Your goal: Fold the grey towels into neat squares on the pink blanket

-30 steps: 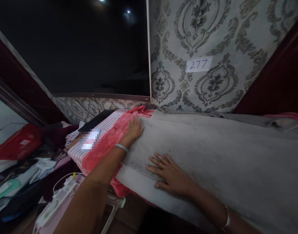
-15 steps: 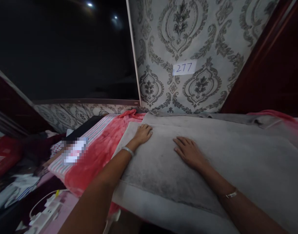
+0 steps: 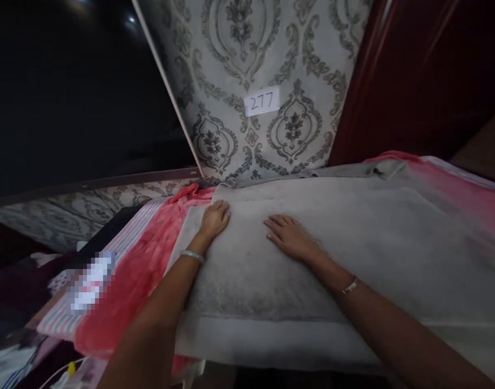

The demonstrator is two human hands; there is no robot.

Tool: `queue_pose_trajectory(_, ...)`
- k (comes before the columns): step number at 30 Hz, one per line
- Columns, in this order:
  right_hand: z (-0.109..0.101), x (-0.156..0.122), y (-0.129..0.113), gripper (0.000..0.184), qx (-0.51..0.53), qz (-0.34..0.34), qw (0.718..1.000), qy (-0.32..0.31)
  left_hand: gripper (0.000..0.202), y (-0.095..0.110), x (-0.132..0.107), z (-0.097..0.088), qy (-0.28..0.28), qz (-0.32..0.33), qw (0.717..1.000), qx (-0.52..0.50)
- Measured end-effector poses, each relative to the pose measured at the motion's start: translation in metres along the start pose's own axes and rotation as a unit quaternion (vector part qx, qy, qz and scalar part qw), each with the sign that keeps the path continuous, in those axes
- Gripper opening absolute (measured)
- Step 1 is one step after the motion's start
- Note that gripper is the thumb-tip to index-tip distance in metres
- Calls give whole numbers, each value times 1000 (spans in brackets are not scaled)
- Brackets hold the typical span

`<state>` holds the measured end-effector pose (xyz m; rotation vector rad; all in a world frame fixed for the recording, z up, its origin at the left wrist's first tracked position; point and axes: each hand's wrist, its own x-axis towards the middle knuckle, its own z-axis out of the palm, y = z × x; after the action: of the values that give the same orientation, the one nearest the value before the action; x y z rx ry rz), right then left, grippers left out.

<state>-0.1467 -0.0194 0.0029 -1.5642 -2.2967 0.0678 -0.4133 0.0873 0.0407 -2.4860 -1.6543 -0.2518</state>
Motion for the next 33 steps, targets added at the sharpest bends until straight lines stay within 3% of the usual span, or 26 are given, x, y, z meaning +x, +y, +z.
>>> queue_pose_trajectory(4, -6, 0, -3, 53, -8, 48, 999, -2, 56, 37, -1, 5, -62, 105, 992, -32)
queue_pose_trajectory(7, -8, -2, -5, 54, -20, 86, 996, -15, 57, 52, -4, 13, -86, 101, 991, -29)
queue_pose_trajectory(10, -8, 0, -5, 56, -17, 80, 996, -35, 58, 54, -6, 15, -84, 92, 992, -24)
queue_pose_trajectory(13, -12, 5, 11, 58, -16, 80, 995, -57, 60, 52, -8, 13, -61, 54, 997, -4)
queue_pose_trajectory(18, -38, -2, 92, 61, -72, 154, 982, -86, 64, 54, -6, 9, -62, -7, 998, 18)
queue_pose_trajectory(22, -65, -27, 172, 63, -106, 240, 961, -83, 65, 53, -2, 8, -94, -9, 995, 11)
queue_pose_trajectory(26, -86, -59, 239, 67, -111, 326, 936, -72, 65, 52, 0, 10, -88, -15, 996, 10)
queue_pose_trajectory(30, -98, -88, 284, 71, -96, 412, 905, -35, 64, 49, 1, 13, -84, -13, 996, 10)
queue_pose_trajectory(33, -102, -99, 295, 71, -79, 431, 898, -29, 64, 48, 2, 15, -83, -14, 996, 10)
